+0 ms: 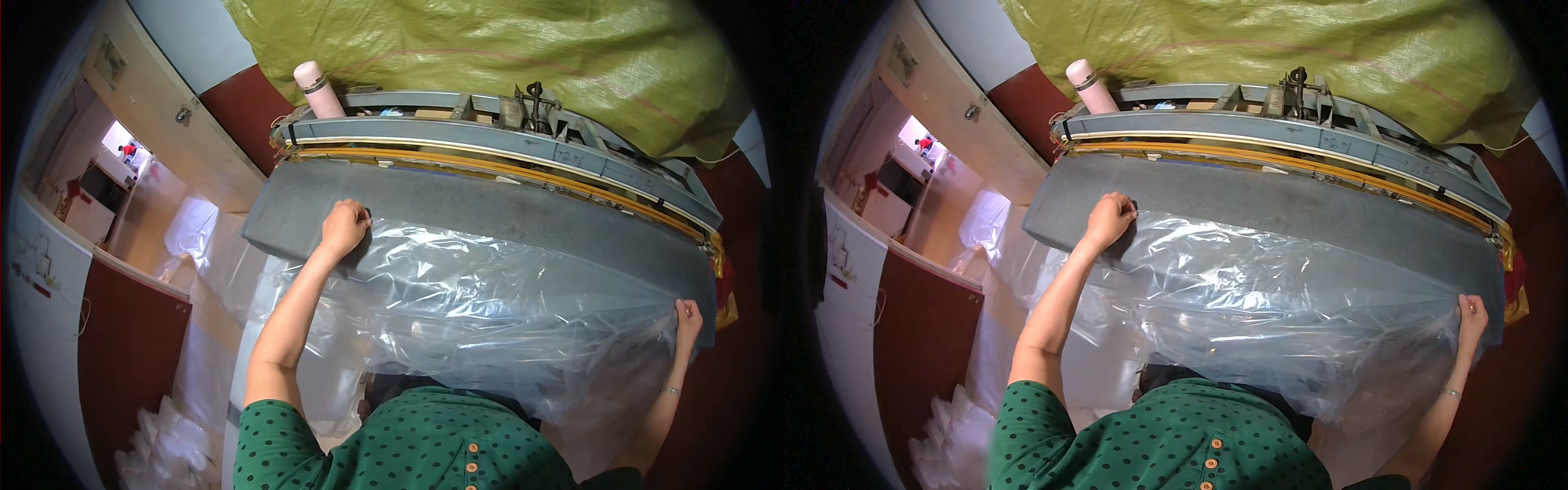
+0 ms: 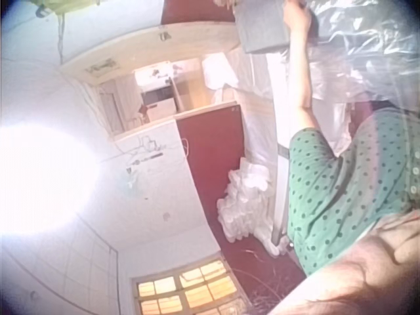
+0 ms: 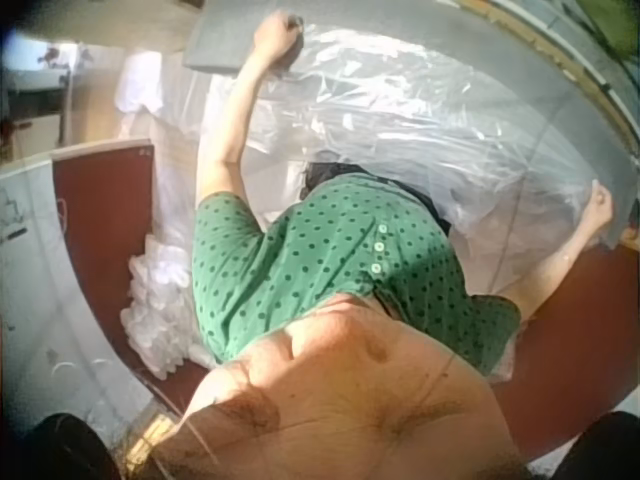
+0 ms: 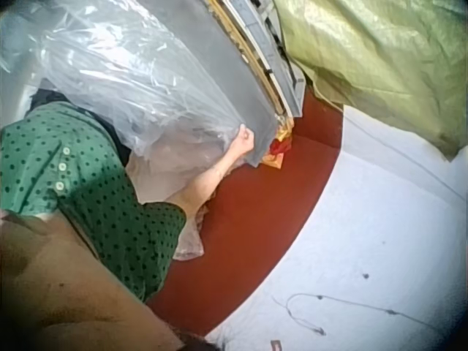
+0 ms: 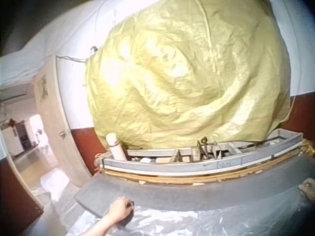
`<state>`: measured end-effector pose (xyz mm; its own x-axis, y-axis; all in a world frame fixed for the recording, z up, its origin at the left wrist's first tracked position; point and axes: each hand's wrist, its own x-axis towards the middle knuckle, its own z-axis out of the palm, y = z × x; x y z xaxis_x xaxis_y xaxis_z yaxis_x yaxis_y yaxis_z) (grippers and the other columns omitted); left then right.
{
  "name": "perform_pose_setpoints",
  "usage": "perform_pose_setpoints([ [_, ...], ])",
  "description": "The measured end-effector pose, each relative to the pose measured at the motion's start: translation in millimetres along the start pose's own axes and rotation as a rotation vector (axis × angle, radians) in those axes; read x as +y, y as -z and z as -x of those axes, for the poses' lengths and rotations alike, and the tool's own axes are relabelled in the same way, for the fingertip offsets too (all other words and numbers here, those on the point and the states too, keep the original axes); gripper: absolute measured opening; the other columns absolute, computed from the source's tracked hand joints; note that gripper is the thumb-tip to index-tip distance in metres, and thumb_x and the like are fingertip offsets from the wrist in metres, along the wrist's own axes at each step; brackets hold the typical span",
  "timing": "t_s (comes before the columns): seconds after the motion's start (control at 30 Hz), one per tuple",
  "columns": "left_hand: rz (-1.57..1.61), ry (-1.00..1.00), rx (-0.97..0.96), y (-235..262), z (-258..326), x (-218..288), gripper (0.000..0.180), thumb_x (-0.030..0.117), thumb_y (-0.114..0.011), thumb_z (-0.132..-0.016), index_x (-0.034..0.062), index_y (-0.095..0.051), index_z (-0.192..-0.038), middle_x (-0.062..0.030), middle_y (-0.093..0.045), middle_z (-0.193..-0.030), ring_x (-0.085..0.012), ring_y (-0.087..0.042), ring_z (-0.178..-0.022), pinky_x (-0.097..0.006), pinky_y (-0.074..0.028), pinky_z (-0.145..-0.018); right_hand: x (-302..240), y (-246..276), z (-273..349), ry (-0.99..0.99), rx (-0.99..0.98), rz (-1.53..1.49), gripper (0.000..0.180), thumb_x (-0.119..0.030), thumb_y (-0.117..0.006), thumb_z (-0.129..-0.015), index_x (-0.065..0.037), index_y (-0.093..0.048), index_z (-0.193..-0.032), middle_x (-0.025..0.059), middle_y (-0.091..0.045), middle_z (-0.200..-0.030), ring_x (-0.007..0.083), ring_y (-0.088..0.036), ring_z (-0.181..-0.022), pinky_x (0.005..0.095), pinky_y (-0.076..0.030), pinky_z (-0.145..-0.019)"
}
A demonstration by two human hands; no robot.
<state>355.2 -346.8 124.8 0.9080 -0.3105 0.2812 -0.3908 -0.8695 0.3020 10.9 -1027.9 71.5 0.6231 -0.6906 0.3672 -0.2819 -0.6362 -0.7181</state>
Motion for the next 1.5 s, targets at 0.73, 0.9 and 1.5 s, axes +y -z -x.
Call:
perform_pose_setpoints([
  [0.73, 0.813, 0.211, 0.305, -21, -46, -21, 0.010, 0.010, -0.051, -0.086, 0.0024, -0.054, -0.081, -0.0016, -0.054, -0.070, -0.0102, -0.047, -0.060, -0.025, -0.040, -0.057, -37, -85, -66, -0.006, 0.217, -0.161, 0.016, -0.020, -0.061, -0.084, -0.004, -0.060, -0.080, -0.0025, -0.053, -0.066, 0.0054, -0.046, -0.060, 0.0207, -0.038, -0.055],
  [0.9, 0.793, 0.314, 0.530, -65, -85, -49, 0.016, 0.014, -0.046, -0.090, 0.0033, -0.048, -0.079, 0.0003, -0.046, -0.064, -0.0076, -0.040, -0.057, -0.025, -0.037, -0.053, -47, -140, -96, 0.073, 0.271, -0.279, 0.015, -0.018, -0.059, -0.085, -0.003, -0.056, -0.084, -0.0009, -0.052, -0.066, 0.0065, -0.046, -0.061, 0.0221, -0.038, -0.056],
  [1.5, 0.639, 0.303, 0.795, -84, -141, -20, 0.016, 0.012, -0.060, -0.080, 0.0039, -0.046, -0.081, 0.0002, -0.047, -0.061, -0.0076, -0.041, -0.056, -0.024, -0.038, -0.052, -45, -158, -126, 0.045, 0.403, -0.313, 0.016, -0.009, -0.062, -0.081, -0.004, -0.048, -0.074, 0.0016, -0.054, -0.061, 0.0065, -0.046, -0.051, 0.0210, -0.037, -0.048],
])
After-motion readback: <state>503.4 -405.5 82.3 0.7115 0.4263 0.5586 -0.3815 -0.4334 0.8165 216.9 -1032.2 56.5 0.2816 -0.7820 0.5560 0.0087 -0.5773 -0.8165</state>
